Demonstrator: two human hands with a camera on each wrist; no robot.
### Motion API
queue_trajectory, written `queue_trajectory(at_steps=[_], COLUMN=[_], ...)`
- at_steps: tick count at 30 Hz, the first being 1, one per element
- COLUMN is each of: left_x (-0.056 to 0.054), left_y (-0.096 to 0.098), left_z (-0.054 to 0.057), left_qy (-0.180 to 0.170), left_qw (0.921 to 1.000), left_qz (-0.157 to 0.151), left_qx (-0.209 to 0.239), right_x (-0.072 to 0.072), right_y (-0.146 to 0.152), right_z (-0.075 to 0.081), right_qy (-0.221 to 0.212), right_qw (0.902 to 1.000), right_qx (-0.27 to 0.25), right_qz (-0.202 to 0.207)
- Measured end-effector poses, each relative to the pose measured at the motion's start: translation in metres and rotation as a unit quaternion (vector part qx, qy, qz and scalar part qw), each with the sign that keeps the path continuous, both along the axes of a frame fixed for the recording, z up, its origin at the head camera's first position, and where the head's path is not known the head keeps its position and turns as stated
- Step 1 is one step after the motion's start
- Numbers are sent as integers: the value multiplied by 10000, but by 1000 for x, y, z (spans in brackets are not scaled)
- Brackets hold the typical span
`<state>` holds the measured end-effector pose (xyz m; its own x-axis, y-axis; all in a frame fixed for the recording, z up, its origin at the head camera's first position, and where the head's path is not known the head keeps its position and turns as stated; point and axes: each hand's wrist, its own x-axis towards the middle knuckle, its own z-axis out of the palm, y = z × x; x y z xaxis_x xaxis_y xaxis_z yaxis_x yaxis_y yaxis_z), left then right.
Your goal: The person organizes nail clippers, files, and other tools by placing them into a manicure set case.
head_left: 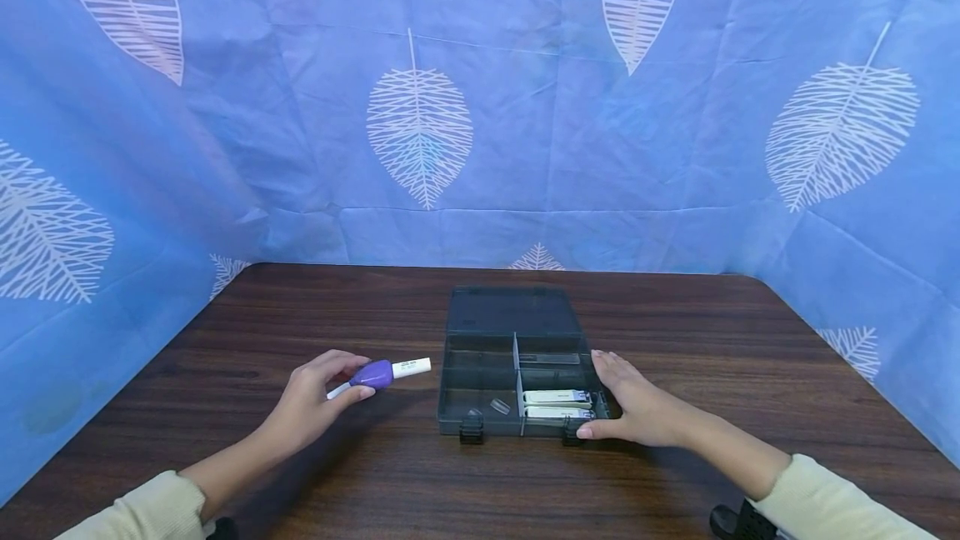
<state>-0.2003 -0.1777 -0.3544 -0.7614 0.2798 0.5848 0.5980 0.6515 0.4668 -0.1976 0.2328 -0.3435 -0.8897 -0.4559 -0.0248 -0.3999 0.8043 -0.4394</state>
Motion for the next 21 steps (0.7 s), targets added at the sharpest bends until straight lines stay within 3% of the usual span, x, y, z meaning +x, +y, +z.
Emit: queue_trajectory(at_steps=[6,21], left_x=[-8,-23], left_y=[8,39], left_z=[-1,9], left_qy=[37,-413], left_qw=[9999,9991], left_qz=[-134,36], left_qx=[79,67], right_x=[1,0], right_y=[0,-1], right_z=[1,0], right_qy=[-12,88], right_qw=[10000,10000], right_qx=[-9,-8], right_qz=[8,32])
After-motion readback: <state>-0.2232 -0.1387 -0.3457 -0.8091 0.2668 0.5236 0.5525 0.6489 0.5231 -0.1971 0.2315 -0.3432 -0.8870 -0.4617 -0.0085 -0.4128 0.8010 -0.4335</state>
